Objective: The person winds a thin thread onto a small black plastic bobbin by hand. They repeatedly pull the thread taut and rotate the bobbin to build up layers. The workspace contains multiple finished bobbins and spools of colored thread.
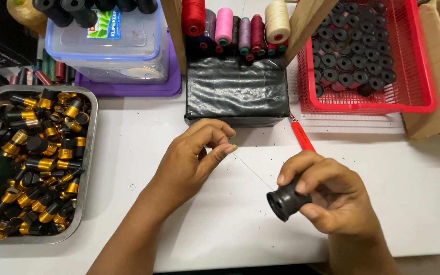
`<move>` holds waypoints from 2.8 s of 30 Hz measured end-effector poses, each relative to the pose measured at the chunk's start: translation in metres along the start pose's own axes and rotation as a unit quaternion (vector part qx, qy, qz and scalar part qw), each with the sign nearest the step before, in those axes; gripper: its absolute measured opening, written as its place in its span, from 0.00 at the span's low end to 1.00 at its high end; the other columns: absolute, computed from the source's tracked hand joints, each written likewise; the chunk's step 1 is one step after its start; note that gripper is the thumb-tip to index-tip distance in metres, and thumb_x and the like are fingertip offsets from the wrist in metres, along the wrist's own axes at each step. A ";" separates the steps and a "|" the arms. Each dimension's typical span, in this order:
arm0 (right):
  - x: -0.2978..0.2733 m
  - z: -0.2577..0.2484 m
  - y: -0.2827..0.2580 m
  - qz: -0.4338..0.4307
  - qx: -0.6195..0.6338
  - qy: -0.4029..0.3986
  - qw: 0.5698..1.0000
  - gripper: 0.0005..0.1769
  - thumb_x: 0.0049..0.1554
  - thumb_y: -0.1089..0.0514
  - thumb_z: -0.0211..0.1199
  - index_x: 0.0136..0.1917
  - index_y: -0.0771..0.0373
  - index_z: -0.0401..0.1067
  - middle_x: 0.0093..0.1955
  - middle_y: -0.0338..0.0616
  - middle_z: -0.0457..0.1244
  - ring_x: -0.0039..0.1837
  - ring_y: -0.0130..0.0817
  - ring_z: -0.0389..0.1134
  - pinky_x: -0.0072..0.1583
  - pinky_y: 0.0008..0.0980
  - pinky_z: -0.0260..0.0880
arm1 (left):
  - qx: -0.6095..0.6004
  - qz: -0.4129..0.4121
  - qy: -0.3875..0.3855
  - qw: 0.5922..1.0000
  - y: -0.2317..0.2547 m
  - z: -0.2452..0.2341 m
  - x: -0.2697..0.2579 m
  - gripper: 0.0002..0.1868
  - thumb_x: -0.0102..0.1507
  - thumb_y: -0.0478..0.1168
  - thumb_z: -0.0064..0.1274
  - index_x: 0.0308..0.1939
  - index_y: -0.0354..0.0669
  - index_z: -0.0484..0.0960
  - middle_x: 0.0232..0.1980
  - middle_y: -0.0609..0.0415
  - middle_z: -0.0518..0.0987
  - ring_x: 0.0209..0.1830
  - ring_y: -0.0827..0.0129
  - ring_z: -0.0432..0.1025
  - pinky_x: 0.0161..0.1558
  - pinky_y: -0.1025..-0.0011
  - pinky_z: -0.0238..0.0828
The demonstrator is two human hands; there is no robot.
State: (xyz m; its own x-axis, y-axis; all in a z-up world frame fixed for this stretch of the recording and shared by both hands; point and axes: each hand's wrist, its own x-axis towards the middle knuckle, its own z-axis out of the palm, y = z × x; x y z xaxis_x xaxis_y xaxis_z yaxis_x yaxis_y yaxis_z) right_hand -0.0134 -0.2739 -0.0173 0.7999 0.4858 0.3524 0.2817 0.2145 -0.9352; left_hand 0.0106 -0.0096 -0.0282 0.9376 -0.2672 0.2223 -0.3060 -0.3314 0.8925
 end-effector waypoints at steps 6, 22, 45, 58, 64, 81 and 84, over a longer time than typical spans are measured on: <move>-0.006 -0.015 -0.001 -0.032 0.007 0.050 0.998 0.12 0.59 0.50 0.65 0.52 0.54 0.67 0.49 0.53 0.64 0.48 0.37 0.69 0.46 0.27 0.76 | -0.006 -0.018 -0.055 0.998 0.007 0.007 -0.001 0.12 0.68 0.48 0.45 0.36 0.46 0.77 0.55 0.54 0.81 0.42 0.70 0.74 0.33 0.75 0.66; 0.015 -0.027 0.022 0.040 0.018 0.243 0.969 0.10 0.61 0.58 0.59 0.55 0.59 0.65 0.51 0.54 0.61 0.40 0.44 0.68 0.35 0.29 0.70 | 0.002 -0.184 -0.303 0.935 0.041 0.010 -0.011 0.32 0.63 0.57 0.46 0.69 0.51 0.71 0.62 0.61 0.82 0.46 0.68 0.84 0.51 0.68 0.72; 0.028 -0.003 0.048 0.188 -0.029 0.174 0.966 0.09 0.59 0.63 0.61 0.54 0.61 0.67 0.47 0.45 0.63 0.40 0.35 0.70 0.49 0.32 0.76 | -0.077 -0.139 -0.147 0.976 0.052 -0.019 -0.016 0.08 0.66 0.46 0.51 0.34 0.52 0.80 0.28 0.69 0.80 0.20 0.82 0.62 0.23 0.79 0.60; 0.023 0.028 0.036 0.203 -0.043 0.033 0.978 0.12 0.57 0.67 0.62 0.55 0.65 0.69 0.52 0.45 0.62 0.49 0.37 0.72 0.54 0.30 0.73 | -0.061 -0.117 0.018 0.991 0.028 -0.021 -0.006 0.08 0.68 0.44 0.48 0.36 0.47 0.76 0.29 0.65 0.72 0.22 0.80 0.60 0.25 0.78 0.58; 0.016 0.027 0.034 0.163 -0.099 0.010 0.982 0.13 0.56 0.66 0.63 0.55 0.61 0.70 0.55 0.44 0.63 0.58 0.33 0.66 0.58 0.29 0.66 | -0.021 -0.068 0.037 0.997 0.019 -0.017 -0.002 0.07 0.69 0.44 0.46 0.39 0.49 0.75 0.39 0.64 0.76 0.34 0.77 0.68 0.33 0.77 0.64; 0.004 0.005 0.003 0.023 -0.004 -0.038 0.999 0.11 0.57 0.55 0.63 0.52 0.57 0.67 0.51 0.55 0.65 0.50 0.38 0.67 0.50 0.31 0.71 | -0.013 -0.031 -0.005 0.999 0.007 -0.005 0.000 0.09 0.69 0.46 0.46 0.36 0.48 0.72 0.49 0.55 0.78 0.41 0.72 0.71 0.39 0.74 0.66; 0.000 0.001 0.000 0.012 0.010 -0.019 1.000 0.12 0.58 0.52 0.65 0.51 0.55 0.67 0.50 0.54 0.65 0.47 0.36 0.67 0.47 0.28 0.70 | -0.017 -0.038 -0.016 0.999 0.004 -0.002 0.000 0.09 0.68 0.45 0.47 0.36 0.48 0.72 0.51 0.55 0.78 0.40 0.73 0.72 0.37 0.75 0.66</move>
State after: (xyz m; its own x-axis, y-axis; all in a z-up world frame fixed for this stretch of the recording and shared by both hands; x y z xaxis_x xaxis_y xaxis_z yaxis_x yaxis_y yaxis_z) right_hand -0.0138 -0.2734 -0.0171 0.7852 0.5237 0.3305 0.2510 0.2187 -0.9430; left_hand 0.0096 -0.0094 -0.0238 0.9524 -0.2705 0.1409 -0.2272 -0.3210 0.9194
